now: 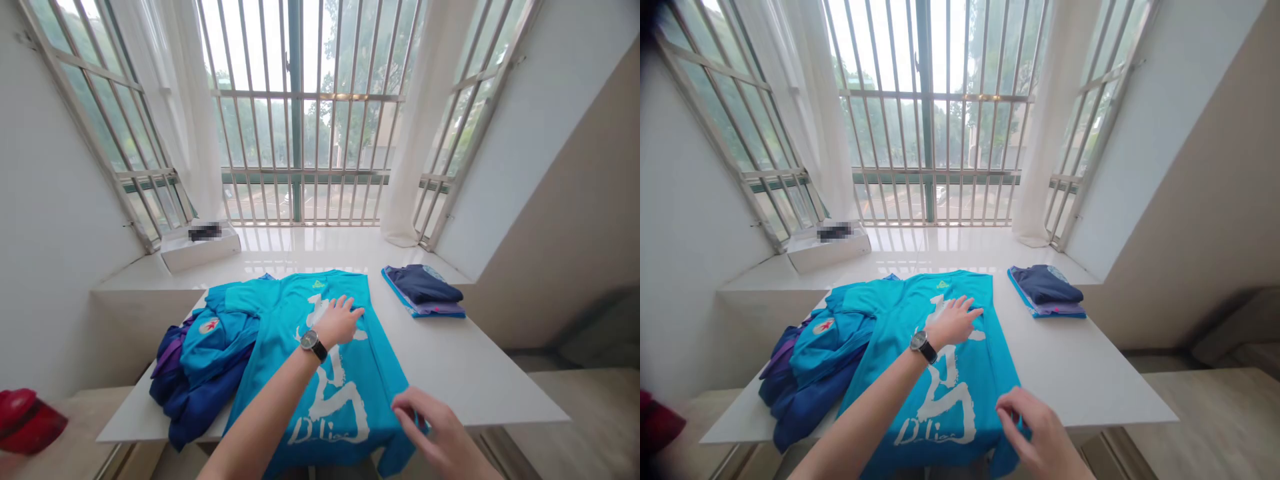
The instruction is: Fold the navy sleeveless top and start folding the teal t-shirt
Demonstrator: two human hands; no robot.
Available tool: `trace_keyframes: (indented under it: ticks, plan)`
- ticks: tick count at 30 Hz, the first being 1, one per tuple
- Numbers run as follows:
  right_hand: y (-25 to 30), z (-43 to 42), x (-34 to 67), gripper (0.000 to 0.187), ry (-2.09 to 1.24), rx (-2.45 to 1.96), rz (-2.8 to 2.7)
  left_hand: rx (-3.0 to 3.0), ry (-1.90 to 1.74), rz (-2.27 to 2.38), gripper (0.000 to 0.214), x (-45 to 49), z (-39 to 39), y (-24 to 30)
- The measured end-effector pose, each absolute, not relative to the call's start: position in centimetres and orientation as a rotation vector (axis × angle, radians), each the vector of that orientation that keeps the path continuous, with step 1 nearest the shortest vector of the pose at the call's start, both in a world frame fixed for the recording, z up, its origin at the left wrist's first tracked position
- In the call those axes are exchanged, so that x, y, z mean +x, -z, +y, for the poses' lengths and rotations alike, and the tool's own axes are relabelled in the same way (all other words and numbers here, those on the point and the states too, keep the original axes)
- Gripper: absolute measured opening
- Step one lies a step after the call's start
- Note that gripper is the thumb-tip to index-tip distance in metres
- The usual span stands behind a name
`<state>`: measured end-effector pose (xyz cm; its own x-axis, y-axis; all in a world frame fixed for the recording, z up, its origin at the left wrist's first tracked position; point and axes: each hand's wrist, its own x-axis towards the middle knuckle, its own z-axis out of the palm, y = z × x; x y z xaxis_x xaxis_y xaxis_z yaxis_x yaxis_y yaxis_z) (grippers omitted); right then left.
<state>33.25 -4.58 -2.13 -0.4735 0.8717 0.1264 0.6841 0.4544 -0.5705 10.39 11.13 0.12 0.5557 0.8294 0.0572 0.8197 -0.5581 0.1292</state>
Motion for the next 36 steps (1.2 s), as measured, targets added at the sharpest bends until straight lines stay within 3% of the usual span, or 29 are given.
trace_keyframes:
  ticks: [3,7,14,28,31,36]
  plan:
    - [1.8,4.2,32.6,0.032,-0.277,-1.221,-2.225,2.632,-0.177,1.565,0.057,8.0,7.5,0.1]
    - [4.4,13.4,30.0,0.061,0.024,-1.269,-2.309,2.434,-0.214,1.817,0.074,5.4,4.3,1.9]
    - [8.4,17.6,26.5,0.079,-0.033,-1.599,-2.489,2.336,-0.314,1.850,0.082,4.4,2.9,4.8]
    - [8.1,19.9,33.8,0.081,0.002,-1.790,-2.533,2.254,-0.340,1.744,0.088,10.0,5.3,3.4]
    - [8.2,19.9,33.8,0.082,0.004,-1.797,-2.533,2.239,-0.332,1.776,0.082,8.2,5.6,1.6]
    - [8.6,19.8,33.8,0.082,-0.036,-1.771,-2.486,2.190,-0.242,2.150,0.050,-1.6,7.3,-5.2]
